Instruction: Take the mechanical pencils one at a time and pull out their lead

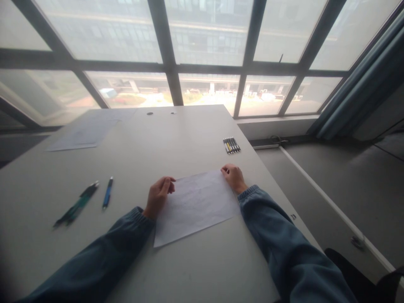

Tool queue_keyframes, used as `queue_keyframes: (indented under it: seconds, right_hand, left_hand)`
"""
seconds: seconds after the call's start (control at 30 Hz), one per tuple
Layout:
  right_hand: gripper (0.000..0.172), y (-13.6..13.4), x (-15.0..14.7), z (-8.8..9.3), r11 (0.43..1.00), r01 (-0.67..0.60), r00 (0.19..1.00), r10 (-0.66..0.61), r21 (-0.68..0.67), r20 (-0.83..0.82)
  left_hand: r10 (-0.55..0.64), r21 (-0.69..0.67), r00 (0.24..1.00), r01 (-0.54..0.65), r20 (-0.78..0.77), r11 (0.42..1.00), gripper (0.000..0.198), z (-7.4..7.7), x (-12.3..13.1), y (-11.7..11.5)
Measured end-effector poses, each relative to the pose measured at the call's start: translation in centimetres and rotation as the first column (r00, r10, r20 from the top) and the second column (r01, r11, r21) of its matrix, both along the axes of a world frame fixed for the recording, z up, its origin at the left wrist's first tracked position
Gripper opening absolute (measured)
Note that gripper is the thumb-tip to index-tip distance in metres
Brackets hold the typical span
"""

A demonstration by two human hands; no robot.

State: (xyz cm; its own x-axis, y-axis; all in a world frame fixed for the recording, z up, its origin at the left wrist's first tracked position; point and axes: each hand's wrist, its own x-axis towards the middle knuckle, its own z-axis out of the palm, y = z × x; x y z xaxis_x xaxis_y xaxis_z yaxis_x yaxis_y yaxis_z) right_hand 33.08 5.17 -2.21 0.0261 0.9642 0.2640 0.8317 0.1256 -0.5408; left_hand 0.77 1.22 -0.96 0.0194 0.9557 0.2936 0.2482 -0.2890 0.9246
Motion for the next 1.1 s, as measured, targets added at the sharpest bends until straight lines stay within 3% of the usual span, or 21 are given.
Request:
queue_keyframes:
  seconds: [0.1, 0.2, 0.37, 0.47, 0.57, 0.63, 0.77, 0.87, 0.9, 1.1]
  right_hand:
    - [0.022, -1.0, -0.8, 0.3, 0.995, -0.103, 0.986, 0.104, -0.018, 0.133]
    - [0.023, -1.6, -1.3, 0.4, 0.995, -0.099, 0.97, 0.104, -0.032, 0.221]
    - [0.021, -1.7, -1.4, -0.2, 0.997, -0.08, 0.969, 0.076, 0.008, 0.236]
    - [0.02, -1.7, -1.4, -0.5, 0.997, -0.081, 0.97, 0.076, 0.01, 0.23]
    - [0.02, -1.7, -1.2, -0.7, 0.996, -0.079, 0.977, 0.069, 0.042, 0.203]
    - [0.021, -1.6, -1.1, -0.9, 0.993, -0.088, 0.98, 0.073, 0.073, 0.184]
    - [0.022, -1.4, -0.8, -1.4, 0.989, -0.102, 0.982, 0.084, 0.103, 0.169]
    - [0.023, -1.2, -0.6, -1.6, 0.99, -0.093, 0.984, 0.075, 0.107, 0.16]
    - [0.023, -1.2, -0.5, -1.7, 0.99, -0.092, 0.984, 0.074, 0.109, 0.16]
    - [0.024, -1.2, -0.4, -1.6, 0.992, -0.072, 0.987, 0.056, 0.102, 0.152]
  left_hand:
    - [0.045, -0.004, 0.999, -0.045, -0.007, 0.999, 0.036, 0.1, -0.1, -0.1]
    - [0.06, -0.004, 0.998, -0.06, -0.035, 0.998, 0.037, 0.6, -0.1, -0.3]
    - [-0.002, -0.018, 0.979, -0.001, -0.203, 1.0, 0.035, 2.2, -1.0, -0.3]
    - [-0.027, -0.027, 0.945, 0.019, -0.326, 0.999, 0.028, 3.7, -3.0, -0.1]
    - [0.07, 0.044, 0.899, -0.057, -0.432, 0.997, 0.022, 5.5, -7.1, 0.6]
    - [0.175, 0.057, 0.861, -0.169, -0.478, 0.984, 0.023, 6.7, -11.1, 1.3]
    - [0.323, -0.042, 0.753, -0.421, -0.574, 0.906, 0.029, 8.2, -20.0, 2.7]
    - [0.377, -0.082, 0.575, -0.617, -0.726, 0.783, 0.027, 8.0, -24.9, 3.0]
    - [0.372, -0.095, 0.55, -0.644, -0.748, 0.759, 0.026, 7.6, -25.9, 3.0]
    - [0.276, -0.218, 0.563, -0.656, -0.779, 0.722, 0.031, 5.0, -28.4, 3.3]
